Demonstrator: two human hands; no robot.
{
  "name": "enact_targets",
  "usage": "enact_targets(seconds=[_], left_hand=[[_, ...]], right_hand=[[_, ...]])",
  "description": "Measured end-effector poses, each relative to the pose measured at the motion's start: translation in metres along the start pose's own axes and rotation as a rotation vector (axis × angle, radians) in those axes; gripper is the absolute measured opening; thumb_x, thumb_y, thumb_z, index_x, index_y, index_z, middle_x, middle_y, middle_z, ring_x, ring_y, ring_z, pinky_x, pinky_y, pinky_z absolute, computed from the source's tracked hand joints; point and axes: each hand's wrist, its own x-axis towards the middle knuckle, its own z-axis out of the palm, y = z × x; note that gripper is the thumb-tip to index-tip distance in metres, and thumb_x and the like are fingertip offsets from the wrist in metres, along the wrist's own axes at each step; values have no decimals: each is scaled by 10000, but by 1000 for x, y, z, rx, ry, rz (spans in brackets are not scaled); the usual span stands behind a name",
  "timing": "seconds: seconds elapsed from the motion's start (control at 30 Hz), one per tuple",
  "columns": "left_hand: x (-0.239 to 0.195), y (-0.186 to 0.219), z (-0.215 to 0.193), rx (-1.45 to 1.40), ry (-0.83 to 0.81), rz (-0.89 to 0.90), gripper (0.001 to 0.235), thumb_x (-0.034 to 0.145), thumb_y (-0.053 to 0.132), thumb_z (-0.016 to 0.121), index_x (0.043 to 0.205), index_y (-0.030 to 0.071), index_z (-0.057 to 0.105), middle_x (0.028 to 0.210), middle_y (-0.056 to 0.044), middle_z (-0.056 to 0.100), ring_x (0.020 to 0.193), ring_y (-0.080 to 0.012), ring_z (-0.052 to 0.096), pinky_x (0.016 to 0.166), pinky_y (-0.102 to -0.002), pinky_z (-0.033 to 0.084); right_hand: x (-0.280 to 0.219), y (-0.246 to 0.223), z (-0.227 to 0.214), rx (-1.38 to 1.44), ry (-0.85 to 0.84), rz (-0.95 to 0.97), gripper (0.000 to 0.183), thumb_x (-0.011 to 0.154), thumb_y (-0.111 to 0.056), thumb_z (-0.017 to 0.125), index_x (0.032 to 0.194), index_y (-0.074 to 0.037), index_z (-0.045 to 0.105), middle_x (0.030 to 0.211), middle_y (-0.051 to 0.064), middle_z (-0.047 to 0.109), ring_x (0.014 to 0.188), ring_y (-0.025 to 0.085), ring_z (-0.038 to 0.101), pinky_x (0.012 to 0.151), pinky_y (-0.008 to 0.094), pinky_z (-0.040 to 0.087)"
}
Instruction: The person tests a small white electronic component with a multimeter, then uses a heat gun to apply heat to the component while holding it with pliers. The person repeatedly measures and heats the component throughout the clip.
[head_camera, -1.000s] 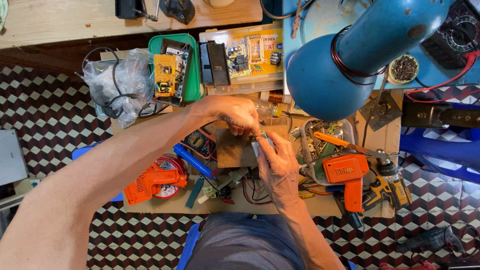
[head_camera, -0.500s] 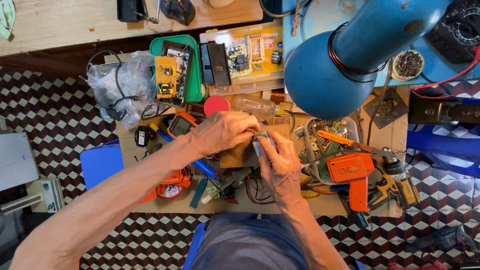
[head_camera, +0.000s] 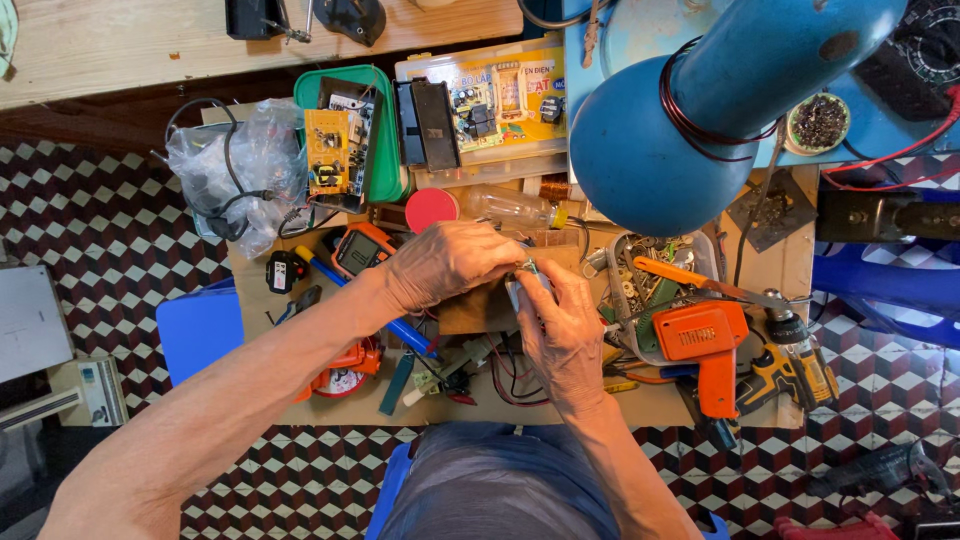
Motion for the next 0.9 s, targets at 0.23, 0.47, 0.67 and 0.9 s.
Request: enact_targets(seconds=[0.23,0.47,0.67,0.9], left_hand=[[1,-6,0,54,-39,70,215,848,71,696,1061,57,664,1004,-81,714,922,-285,688,783,-388,563],[7,-15,-1,86,-91,128,186,827,78,706,1004,69,652,1051,-67,708,984,-265,690,821,-363,572],[14,-20,-3,39,-118,179,223,818,101,729,1024,50,660,1025,-74,692,936,-273,672,795,-372,563],[21,-27,2,64,-287,128,107,841,100,708,913,66,635,906,-78,644,882,-289,659,739,-409,557]], right_hand=[[1,0,0,-5,2,-6,321,883,-30,768,1195,-48,695,1253,167,651,1103,336,651,922,408,563],[1,0,0,-21,-6,-12,334,883,-30,768,1207,-45,690,1262,171,645,1121,339,650,930,405,567],[2,-1,0,-23,16,-14,322,888,-40,775,1198,-53,693,1247,159,656,1103,333,654,918,407,565],[3,-3,0,-7,10,-5,281,905,-57,776,1176,-52,700,1240,156,660,1086,328,658,896,401,568]])
